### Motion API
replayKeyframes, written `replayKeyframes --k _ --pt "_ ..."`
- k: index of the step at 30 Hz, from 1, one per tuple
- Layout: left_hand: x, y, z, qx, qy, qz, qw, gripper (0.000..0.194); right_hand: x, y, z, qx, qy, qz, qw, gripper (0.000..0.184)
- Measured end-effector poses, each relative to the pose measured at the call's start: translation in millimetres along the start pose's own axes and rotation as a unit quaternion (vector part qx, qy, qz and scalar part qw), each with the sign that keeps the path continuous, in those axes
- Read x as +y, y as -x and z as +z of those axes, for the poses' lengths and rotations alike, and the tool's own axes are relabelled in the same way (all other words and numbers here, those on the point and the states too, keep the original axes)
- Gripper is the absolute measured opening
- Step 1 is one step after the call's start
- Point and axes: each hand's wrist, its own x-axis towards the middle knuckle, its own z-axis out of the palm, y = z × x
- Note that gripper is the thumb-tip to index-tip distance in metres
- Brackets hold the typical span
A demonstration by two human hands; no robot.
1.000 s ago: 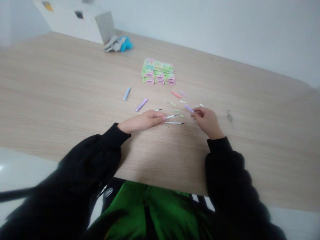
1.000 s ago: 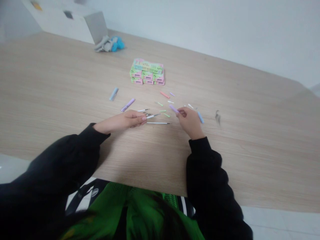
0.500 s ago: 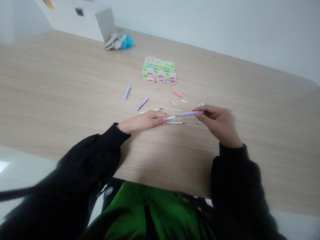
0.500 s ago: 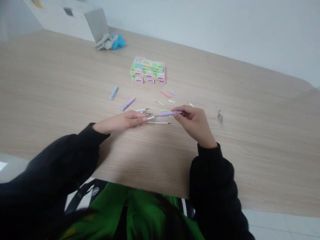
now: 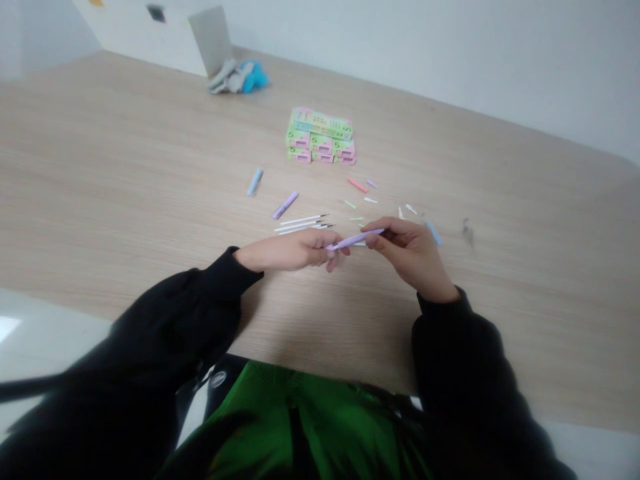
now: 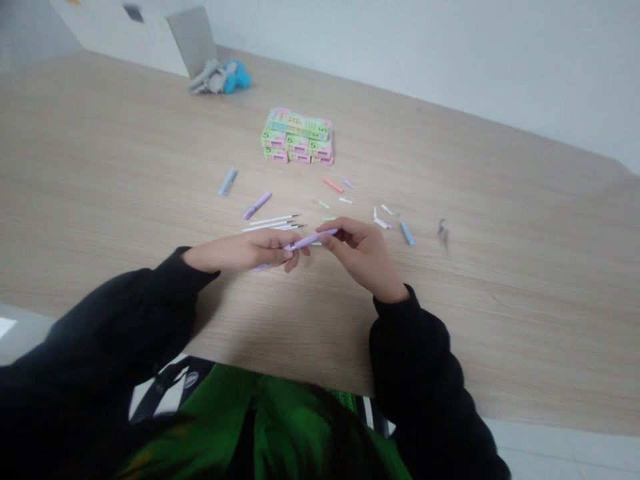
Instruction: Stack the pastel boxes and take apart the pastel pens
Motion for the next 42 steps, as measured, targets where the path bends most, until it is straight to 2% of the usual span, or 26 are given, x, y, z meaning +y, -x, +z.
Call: replayKeyframes --k 2,7,13,19,25,30,35,38,42 --pt "-1.4 -0.3 -0.4 -0.003 -0.005 0.01 1.0 0.027 -0.2 0.1 -0.7 0.012 -0.026 0.003 1.0 0.02" --pt "0.7 0.1 -0.7 -0.004 -0.016 -0.014 1.0 0.033 2.5 -1.4 1.0 0.019 -0.043 -0.001 0.999 0.023" --pt "5.0 3.0 -0.2 -0.009 -0.027 -0.027 0.999 0.026 5.7 -2.7 2.3 0.032 -0.057 -0.006 0.998 0.025" --pt "-1.7 -0.4 -1.7 -0.033 0.008 0.015 0.999 0.025 -3.5 0.3 2.0 0.033 -0.039 -0.04 0.998 0.02" --pt "2.4 -0.2 1.0 0.027 -0.038 0.044 0.998 0.026 -4.5 2.5 5.4 0.036 -0.053 -0.042 0.997 0.017" --pt "9.7 2.8 2.9 0.032 -0.056 0.019 0.998 0.032 -3.7 3.7 7.1 0.041 -0.041 -0.035 0.998 0.018" --pt "15.8 3.0 2.7 0.014 -0.072 0.019 0.997 0.028 -8.1 6.1 10.3 0.048 -0.026 -0.03 0.998 0.021" --pt "13.6 2.9 3.7 0.016 -0.044 0.022 0.999 0.027 -11.2 7.1 13.4 0.062 -0.016 -0.038 0.997 0.02" --pt "7.6 4.5 6.0 0.015 0.07 0.011 0.997 0.028 -12.9 8.0 19.0 0.087 -0.02 -0.05 0.995 0.018"
